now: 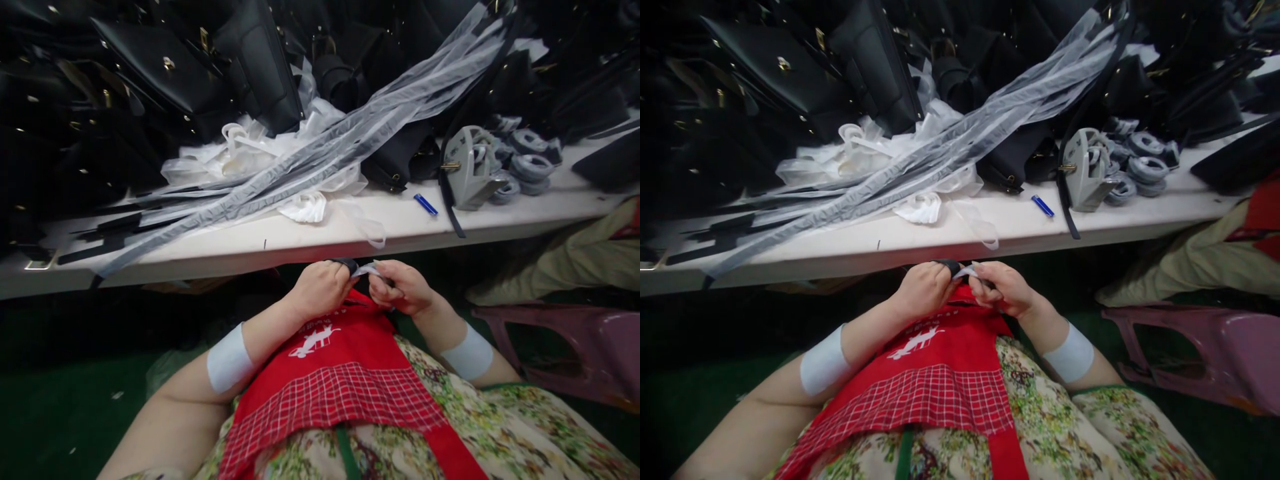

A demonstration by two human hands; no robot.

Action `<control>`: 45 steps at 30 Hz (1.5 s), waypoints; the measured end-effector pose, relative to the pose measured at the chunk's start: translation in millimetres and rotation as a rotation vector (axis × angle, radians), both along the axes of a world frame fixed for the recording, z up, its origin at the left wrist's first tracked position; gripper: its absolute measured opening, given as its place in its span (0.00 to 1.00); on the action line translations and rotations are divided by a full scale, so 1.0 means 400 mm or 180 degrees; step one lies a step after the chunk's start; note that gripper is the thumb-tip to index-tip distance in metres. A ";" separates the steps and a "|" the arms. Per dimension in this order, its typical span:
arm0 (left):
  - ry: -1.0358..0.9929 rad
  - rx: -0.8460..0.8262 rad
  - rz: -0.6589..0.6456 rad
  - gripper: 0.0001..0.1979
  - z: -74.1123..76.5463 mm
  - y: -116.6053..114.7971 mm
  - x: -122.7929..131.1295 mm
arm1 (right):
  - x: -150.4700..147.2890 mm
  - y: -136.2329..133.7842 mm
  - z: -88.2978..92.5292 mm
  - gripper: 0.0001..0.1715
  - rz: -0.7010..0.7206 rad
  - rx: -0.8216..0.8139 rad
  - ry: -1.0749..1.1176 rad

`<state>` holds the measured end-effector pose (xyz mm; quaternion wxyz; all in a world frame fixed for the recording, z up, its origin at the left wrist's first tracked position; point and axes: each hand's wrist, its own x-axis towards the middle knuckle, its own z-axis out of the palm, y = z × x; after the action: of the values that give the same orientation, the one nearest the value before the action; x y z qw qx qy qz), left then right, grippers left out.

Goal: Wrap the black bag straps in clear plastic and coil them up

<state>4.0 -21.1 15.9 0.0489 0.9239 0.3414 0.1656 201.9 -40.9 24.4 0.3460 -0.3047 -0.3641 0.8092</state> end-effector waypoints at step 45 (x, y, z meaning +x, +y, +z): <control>-0.1487 -0.1413 0.0191 0.26 0.019 0.042 0.028 | 0.031 -0.030 0.026 0.26 0.0437 0.0693 -0.0828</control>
<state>15.3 -4.5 23.5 0.3213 0.8173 0.3757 0.2960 214.3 -52.8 34.9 0.2709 -0.3420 -0.5112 0.7405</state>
